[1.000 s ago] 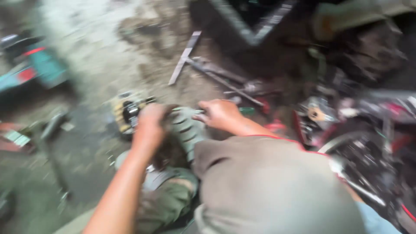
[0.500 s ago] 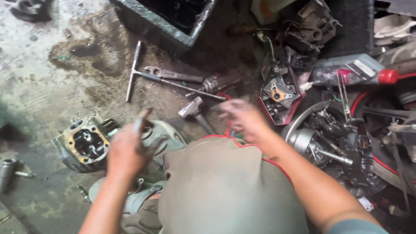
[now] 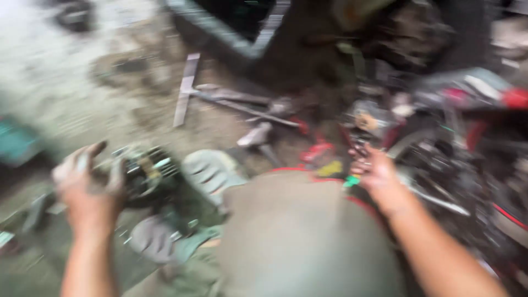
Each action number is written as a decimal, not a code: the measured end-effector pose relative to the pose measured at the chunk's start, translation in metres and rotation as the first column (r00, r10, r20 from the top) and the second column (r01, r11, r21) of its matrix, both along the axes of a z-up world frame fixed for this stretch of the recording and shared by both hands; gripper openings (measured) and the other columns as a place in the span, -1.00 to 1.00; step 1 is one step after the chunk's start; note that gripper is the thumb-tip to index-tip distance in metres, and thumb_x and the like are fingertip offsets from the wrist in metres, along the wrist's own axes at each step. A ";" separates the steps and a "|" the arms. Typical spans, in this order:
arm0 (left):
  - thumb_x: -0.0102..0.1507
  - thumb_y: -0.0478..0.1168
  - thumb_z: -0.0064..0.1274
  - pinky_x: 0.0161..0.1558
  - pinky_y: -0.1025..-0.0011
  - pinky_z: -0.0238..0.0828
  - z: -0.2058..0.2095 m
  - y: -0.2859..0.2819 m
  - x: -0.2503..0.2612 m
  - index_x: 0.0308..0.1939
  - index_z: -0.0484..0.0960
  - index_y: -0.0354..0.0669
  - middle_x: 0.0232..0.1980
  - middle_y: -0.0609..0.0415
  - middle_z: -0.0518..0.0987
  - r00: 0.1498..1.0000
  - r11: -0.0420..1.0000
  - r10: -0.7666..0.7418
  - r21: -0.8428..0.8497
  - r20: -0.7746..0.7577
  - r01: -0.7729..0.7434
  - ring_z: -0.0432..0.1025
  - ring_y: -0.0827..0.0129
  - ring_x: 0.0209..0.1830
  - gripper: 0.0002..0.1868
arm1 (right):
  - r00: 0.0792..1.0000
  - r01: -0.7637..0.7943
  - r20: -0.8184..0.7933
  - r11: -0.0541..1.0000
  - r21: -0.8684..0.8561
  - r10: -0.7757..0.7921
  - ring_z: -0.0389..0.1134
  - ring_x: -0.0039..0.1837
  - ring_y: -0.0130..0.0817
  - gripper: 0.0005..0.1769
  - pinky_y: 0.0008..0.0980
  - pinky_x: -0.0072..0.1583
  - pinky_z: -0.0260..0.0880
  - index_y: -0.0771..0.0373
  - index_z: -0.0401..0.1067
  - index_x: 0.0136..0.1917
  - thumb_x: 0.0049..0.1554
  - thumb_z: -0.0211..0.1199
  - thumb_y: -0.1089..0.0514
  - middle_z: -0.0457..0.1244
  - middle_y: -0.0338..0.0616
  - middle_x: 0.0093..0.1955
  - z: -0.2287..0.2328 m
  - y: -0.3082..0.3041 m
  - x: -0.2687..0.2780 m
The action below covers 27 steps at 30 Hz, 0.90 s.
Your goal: The recorder is disassembling and working on a motorcycle engine cylinder head using various tools including an impact wrench, screwdriver, and hammer.
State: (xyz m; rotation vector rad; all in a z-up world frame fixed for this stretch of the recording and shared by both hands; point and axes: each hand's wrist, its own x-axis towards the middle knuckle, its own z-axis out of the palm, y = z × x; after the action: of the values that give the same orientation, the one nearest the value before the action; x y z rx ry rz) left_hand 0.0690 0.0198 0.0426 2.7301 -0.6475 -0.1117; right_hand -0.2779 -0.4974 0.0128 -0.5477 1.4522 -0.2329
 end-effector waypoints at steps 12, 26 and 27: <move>0.29 0.06 0.16 0.25 0.15 0.34 -0.068 0.019 -0.033 0.30 0.46 -0.23 0.21 -0.27 0.50 0.802 0.767 0.467 -0.281 -0.372 -0.577 0.42 -0.11 0.23 -0.38 | -0.251 -0.700 -0.405 -0.454 -0.551 0.879 0.43 0.16 -0.05 -0.48 -0.16 0.10 0.41 0.25 0.36 0.36 0.27 0.18 -0.10 0.38 0.09 0.17 -0.013 0.196 0.252; 0.37 0.03 0.04 0.28 0.15 0.31 -0.044 0.006 -0.031 0.36 0.38 -0.25 0.32 -0.23 0.43 0.786 0.764 0.488 -0.250 -0.379 -0.595 0.37 -0.12 0.31 -0.41 | -0.520 -0.569 -0.599 -0.770 -0.290 0.609 0.43 0.11 -0.03 -0.60 -0.06 0.08 0.43 -0.20 0.53 0.24 0.19 0.17 -0.24 0.42 -0.15 0.07 -0.004 0.254 0.322; 0.37 0.03 0.04 0.28 0.15 0.31 -0.046 0.007 -0.032 0.36 0.38 -0.25 0.32 -0.23 0.43 0.786 0.765 0.488 -0.248 -0.380 -0.595 0.37 -0.12 0.31 -0.41 | -0.520 -0.571 -0.597 -0.768 -0.289 0.611 0.43 0.11 -0.03 -0.60 -0.06 0.08 0.43 -0.20 0.53 0.24 0.19 0.17 -0.24 0.42 -0.15 0.07 -0.006 0.253 0.322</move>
State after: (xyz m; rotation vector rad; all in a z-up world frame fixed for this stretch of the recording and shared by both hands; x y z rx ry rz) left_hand 0.0374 0.0265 -0.0031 2.3582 0.2212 -0.2290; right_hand 0.0438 -0.2440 0.0068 -2.4358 -0.1363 0.9274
